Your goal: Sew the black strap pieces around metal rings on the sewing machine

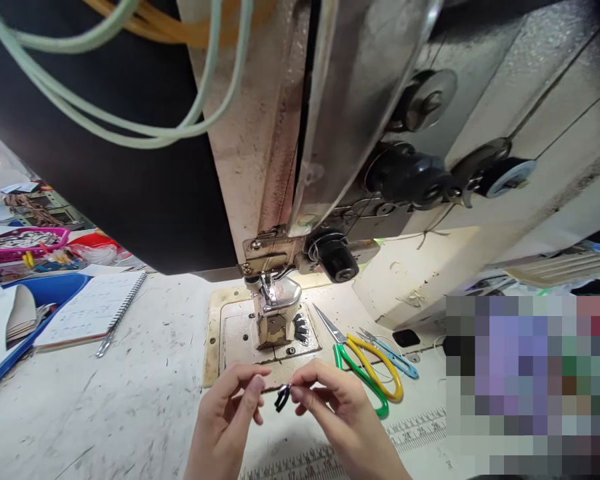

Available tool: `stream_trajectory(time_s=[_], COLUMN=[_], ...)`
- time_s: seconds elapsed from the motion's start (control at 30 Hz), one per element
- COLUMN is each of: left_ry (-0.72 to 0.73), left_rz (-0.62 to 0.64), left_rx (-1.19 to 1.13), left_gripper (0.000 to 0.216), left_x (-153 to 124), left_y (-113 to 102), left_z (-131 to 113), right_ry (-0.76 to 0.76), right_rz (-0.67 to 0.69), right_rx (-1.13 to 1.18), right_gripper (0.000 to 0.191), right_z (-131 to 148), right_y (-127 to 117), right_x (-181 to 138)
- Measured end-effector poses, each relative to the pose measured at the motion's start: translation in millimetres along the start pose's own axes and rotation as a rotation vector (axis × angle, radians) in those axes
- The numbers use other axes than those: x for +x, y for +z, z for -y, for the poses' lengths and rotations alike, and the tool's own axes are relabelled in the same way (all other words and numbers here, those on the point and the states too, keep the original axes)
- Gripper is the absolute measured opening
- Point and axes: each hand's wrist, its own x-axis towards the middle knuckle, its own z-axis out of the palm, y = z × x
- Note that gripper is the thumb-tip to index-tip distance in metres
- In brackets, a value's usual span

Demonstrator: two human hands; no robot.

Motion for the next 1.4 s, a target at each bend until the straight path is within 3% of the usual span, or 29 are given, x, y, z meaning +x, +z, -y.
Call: stream_trajectory(time_s=[0.17, 0.33, 0.43, 0.53, 0.7, 0.93, 1.07, 1.23, 1.4], left_ry=[-0.069, -0.025, -0.063, -0.093, -0.191, -0.227, -0.216, -0.216, -0.211], left_rz=[0.293, 0.379, 0.359, 0.259, 0.094, 0.012, 0.042, 0.129, 0.173], left_rx=[-0.104, -0.255, -0.371, -0.434, -0.214, -0.156, -0.141, -0.152, -0.129], left_gripper=[0.023, 0.021, 0.013, 0.011, 0.017, 0.020, 0.018, 0.020, 0.021], left_x=[9.7, 11.4, 9.4, 9.6, 13.8, 10.8, 10.1, 9.4, 13.0], left_y=[-3.8, 1.9, 7.6, 9.5, 2.3, 5.8, 4.0, -1.0, -5.4], left_z=[-2.8, -0.1, 2.9, 3.7, -2.2, -15.6, -13.4, -13.6, -19.3], right_ry=[0.087, 0.205, 0.256, 0.274, 0.170, 0.138, 0.132, 0.143, 0.184], right_rz=[0.100, 0.227, 0.269, 0.229, 0.137, 0.007, -0.018, 0.084, 0.101], right_rx=[0.205, 0.489, 0.582, 0.609, 0.448, 0.228, 0.267, 0.417, 0.495], right_gripper=[0.021, 0.027, 0.028, 0.028, 0.028, 0.015, 0.018, 0.023, 0.026], right_z=[7.4, 4.0, -1.5, -2.4, 6.8, 14.2, 11.1, 8.5, 10.4], right_y=[0.5, -0.6, 1.5, 2.9, -1.8, 1.8, 1.8, -2.1, -2.3], right_x=[1.4, 3.2, 4.7, 6.3, 6.1, 5.9, 6.6, 8.6, 12.9])
